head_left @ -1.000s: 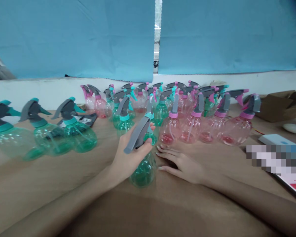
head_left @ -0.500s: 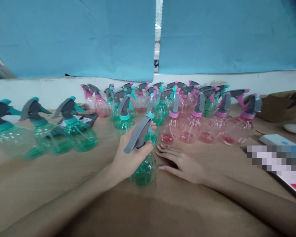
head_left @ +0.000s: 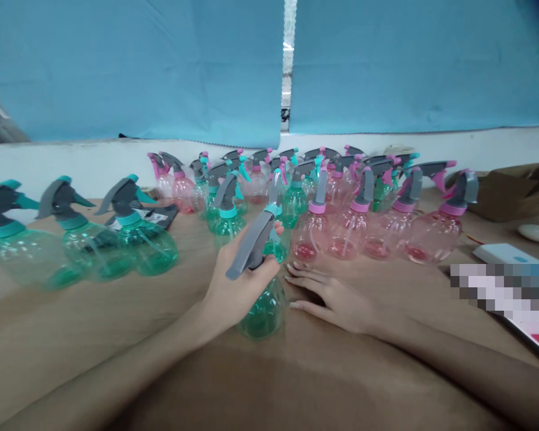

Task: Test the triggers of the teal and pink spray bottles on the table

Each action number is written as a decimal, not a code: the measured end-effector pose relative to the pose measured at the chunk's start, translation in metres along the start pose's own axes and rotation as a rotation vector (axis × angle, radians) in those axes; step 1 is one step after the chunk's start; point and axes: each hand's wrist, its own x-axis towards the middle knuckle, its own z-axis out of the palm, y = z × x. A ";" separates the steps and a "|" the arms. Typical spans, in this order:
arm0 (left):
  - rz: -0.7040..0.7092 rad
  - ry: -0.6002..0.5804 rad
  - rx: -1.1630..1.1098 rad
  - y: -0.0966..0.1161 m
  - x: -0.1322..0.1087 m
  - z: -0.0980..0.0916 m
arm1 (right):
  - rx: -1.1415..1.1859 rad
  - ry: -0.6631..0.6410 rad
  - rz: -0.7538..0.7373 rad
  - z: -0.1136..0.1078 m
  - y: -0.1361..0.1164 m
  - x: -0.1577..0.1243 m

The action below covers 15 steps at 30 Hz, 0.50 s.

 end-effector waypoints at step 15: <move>0.048 0.046 0.001 -0.001 -0.001 0.000 | 0.009 -0.004 0.006 -0.003 -0.003 0.001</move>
